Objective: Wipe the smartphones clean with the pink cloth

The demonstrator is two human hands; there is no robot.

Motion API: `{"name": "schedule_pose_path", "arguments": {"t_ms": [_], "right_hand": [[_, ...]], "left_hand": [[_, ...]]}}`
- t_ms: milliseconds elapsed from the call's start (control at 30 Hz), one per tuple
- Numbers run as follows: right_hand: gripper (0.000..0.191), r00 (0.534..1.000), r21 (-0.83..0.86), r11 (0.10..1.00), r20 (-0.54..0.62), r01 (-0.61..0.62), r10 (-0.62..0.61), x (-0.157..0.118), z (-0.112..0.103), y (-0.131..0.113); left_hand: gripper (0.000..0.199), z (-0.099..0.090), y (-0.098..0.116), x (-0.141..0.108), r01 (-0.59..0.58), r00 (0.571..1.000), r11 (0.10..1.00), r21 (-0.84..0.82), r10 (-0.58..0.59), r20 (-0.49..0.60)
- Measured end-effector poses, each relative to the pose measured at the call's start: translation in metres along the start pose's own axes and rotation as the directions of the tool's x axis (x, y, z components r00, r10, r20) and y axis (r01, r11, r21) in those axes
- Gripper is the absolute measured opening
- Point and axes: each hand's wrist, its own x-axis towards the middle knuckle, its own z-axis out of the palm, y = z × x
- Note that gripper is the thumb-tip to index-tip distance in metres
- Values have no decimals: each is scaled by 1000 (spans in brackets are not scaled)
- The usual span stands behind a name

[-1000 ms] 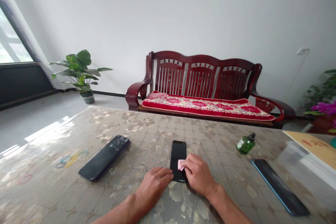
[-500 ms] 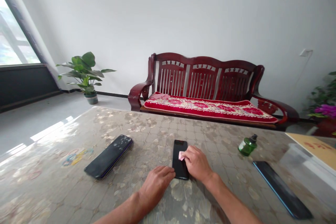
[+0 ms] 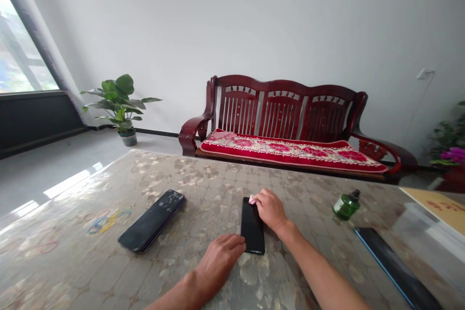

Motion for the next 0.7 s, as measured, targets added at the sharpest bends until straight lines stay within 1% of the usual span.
{"name": "schedule_pose_path", "arguments": {"t_ms": [33,100,167,233,300,467,533,567,633,700], "right_hand": [[24,1000,0,1000,-1,-2,2,-2,0,-2],[25,1000,7,1000,7,23,-23,-14,-1,-8],[25,996,16,996,22,91,-92,-30,0,-15],[23,986,2,987,35,161,-161,-40,0,-21],[22,983,-21,984,38,179,-178,-36,2,-24],[24,997,-43,996,17,82,-81,5,7,-21],[24,997,-44,997,15,70,-70,11,8,-22],[24,997,-40,997,15,72,-71,9,8,-24],[25,995,-21,995,23,97,-97,-6,6,-29],[25,985,21,986,41,167,-168,-26,4,-33]], "left_hand": [[21,0,0,0,0,1000,1000,1,0,-7],[21,1,0,0,0,1000,1000,-3,0,-11],[20,1,0,1,4,1000,1000,-10,-4,-7],[19,1,1,2,8,1000,1000,-13,-8,-4],[19,0,2,2,9,1000,1000,-10,-9,1],[17,-3,4,2,10,1000,1000,3,-10,27],[17,-3,3,2,9,1000,1000,4,-9,29],[17,-3,3,2,6,1000,1000,6,-6,24],[19,-2,3,2,3,1000,1000,14,-3,10],[21,-2,3,3,4,1000,1000,21,-4,3]]}}
